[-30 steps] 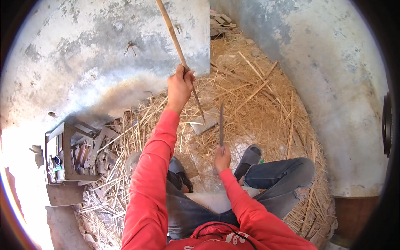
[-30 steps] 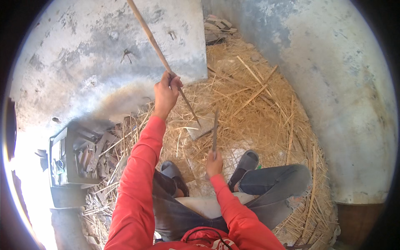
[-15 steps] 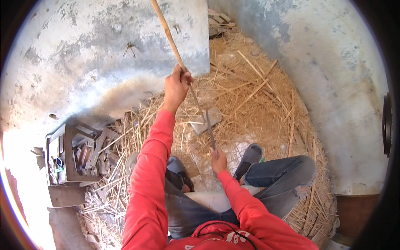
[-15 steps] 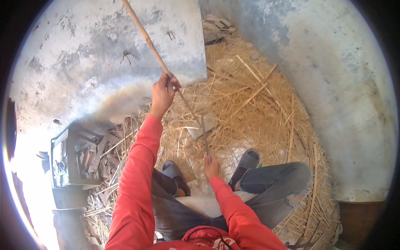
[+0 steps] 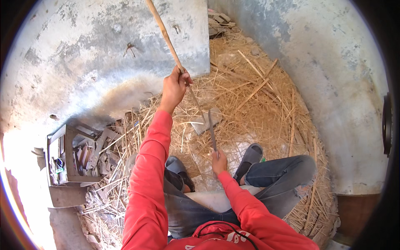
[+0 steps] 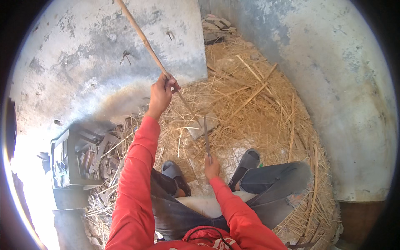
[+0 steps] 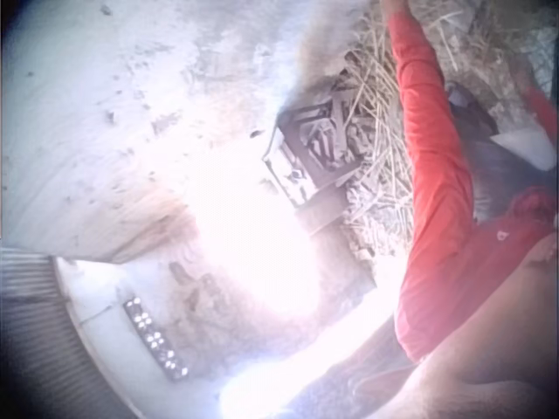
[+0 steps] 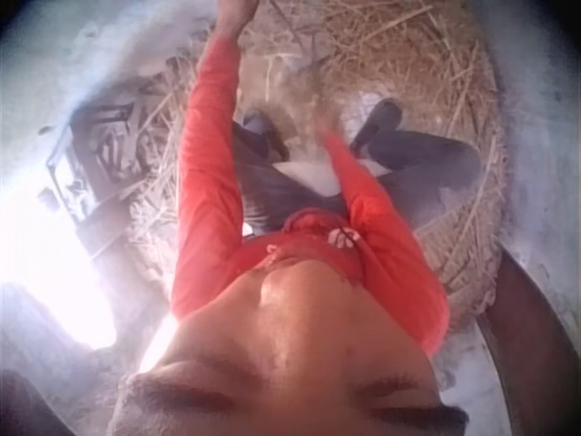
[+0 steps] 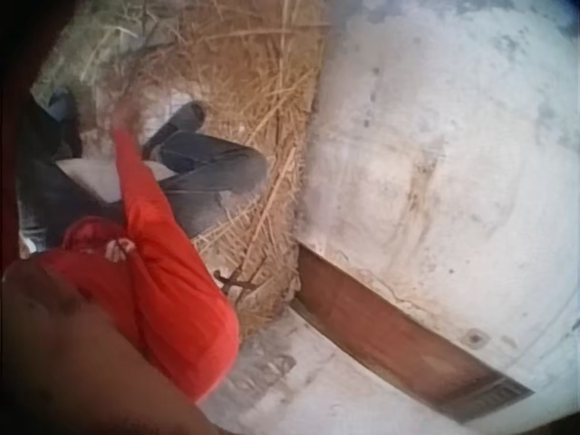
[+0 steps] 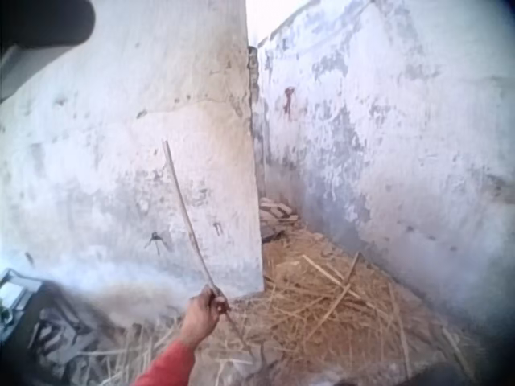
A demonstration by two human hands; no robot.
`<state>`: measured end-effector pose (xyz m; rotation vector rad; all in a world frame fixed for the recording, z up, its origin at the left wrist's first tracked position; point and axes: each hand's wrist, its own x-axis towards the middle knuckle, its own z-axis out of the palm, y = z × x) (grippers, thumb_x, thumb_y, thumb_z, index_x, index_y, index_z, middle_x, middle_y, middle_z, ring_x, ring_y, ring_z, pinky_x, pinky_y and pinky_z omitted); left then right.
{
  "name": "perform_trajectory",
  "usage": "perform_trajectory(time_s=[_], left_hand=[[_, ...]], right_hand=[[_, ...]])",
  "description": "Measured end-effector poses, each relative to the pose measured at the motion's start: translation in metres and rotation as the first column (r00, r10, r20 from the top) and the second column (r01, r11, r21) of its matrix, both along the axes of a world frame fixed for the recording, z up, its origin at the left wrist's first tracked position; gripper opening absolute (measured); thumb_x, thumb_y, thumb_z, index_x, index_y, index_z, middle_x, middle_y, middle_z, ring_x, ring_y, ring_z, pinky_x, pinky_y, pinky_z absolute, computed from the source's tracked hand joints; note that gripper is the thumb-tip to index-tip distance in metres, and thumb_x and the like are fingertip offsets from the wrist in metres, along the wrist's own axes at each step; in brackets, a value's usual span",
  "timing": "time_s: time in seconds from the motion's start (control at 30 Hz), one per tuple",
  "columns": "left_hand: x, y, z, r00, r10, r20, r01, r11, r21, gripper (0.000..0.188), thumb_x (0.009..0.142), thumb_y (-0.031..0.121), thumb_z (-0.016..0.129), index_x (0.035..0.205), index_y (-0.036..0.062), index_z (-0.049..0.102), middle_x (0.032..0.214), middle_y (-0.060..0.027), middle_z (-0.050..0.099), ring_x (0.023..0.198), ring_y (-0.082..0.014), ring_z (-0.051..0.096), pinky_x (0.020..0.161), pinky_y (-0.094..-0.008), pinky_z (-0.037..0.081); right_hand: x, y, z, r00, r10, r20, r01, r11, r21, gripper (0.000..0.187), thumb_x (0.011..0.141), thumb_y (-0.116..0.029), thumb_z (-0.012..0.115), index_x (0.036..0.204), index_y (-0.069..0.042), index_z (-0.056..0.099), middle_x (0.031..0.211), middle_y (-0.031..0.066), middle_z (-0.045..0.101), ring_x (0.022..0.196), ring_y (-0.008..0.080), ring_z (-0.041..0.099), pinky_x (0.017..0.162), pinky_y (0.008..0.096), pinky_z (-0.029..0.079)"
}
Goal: The person peels the outer layer from a thin bamboo shoot using a small green blade and their hands, then scrapes the surface of the shoot with a metal blade while holding it upright.
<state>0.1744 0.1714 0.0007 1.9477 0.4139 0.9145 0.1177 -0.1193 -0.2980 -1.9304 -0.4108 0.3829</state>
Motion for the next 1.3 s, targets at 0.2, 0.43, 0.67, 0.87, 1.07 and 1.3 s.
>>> perform_trajectory(time_s=[0.2,0.43,0.67,0.87,1.07,1.3], left_hand=[[-0.014,0.010,-0.006,0.995,-0.017,-0.099,0.011,0.999,-0.051,0.007,0.104,0.002,0.048,0.105,-0.0012,0.054,0.084,-0.0089,0.068,0.083,-0.0176,0.072,0.076,-0.0363,0.064],[-0.009,0.005,-0.001,0.993,-0.068,-0.098,0.062,0.996,-0.064,0.006,0.105,0.004,0.047,0.106,-0.0001,0.052,0.086,-0.0081,0.066,0.085,-0.0180,0.072,0.080,-0.0372,0.063],[-0.027,0.016,0.001,0.977,-0.141,-0.162,0.123,0.985,-0.118,0.011,0.108,0.011,0.045,0.111,0.0017,0.050,0.093,-0.0076,0.064,0.093,-0.0174,0.069,0.086,-0.0371,0.061],[-0.026,0.001,0.009,0.952,-0.256,-0.169,0.240,0.965,-0.106,0.015,0.109,0.011,0.042,0.118,0.0040,0.051,0.100,-0.0076,0.062,0.095,-0.0165,0.067,0.088,-0.0366,0.060],[-0.018,0.001,0.005,0.965,-0.207,-0.161,0.206,0.978,-0.024,0.012,0.107,0.008,0.043,0.111,0.0015,0.052,0.090,-0.0088,0.065,0.090,-0.0179,0.068,0.081,-0.0372,0.061],[-0.015,0.003,-0.010,1.000,-0.029,-0.007,0.029,1.000,0.000,0.007,0.103,0.004,0.052,0.100,0.0007,0.057,0.076,-0.0106,0.069,0.073,-0.0194,0.072,0.065,-0.0348,0.059]], right_hand=[[0.022,0.037,0.110,0.996,-0.055,-0.067,0.074,0.940,0.334,0.040,0.102,-0.026,0.058,0.135,-0.003,0.056,0.077,0.0099,0.058,0.069,0.0210,0.057,0.066,0.0340,0.046],[-0.014,-0.021,-0.042,1.000,-0.005,-0.014,0.003,0.990,-0.144,0.036,0.101,-0.027,0.060,0.126,-0.001,0.059,0.082,0.0143,0.064,0.074,0.0199,0.063,0.069,0.0344,0.050],[0.037,0.030,0.085,0.998,-0.053,0.036,0.044,0.975,0.218,0.040,0.099,-0.024,0.065,0.129,0.002,0.060,0.089,0.0082,0.065,0.074,0.0165,0.062,0.070,0.0318,0.051],[0.032,0.035,0.233,0.997,-0.053,-0.063,0.082,0.673,0.735,0.045,0.102,-0.017,0.060,0.142,0.000,0.047,0.086,0.0054,0.060,0.067,0.0123,0.057,0.063,0.0276,0.049],[-0.034,-0.001,0.098,0.976,-0.042,-0.214,0.090,0.971,0.220,0.035,0.101,-0.015,0.059,0.132,0.001,0.053,0.086,0.0062,0.059,0.073,0.0130,0.057,0.068,0.0289,0.048],[0.002,0.010,0.153,0.971,-0.067,-0.230,0.145,0.930,0.338,0.033,0.103,-0.015,0.057,0.132,-0.001,0.052,0.082,0.0053,0.058,0.066,0.0109,0.054,0.057,0.0278,0.046]])
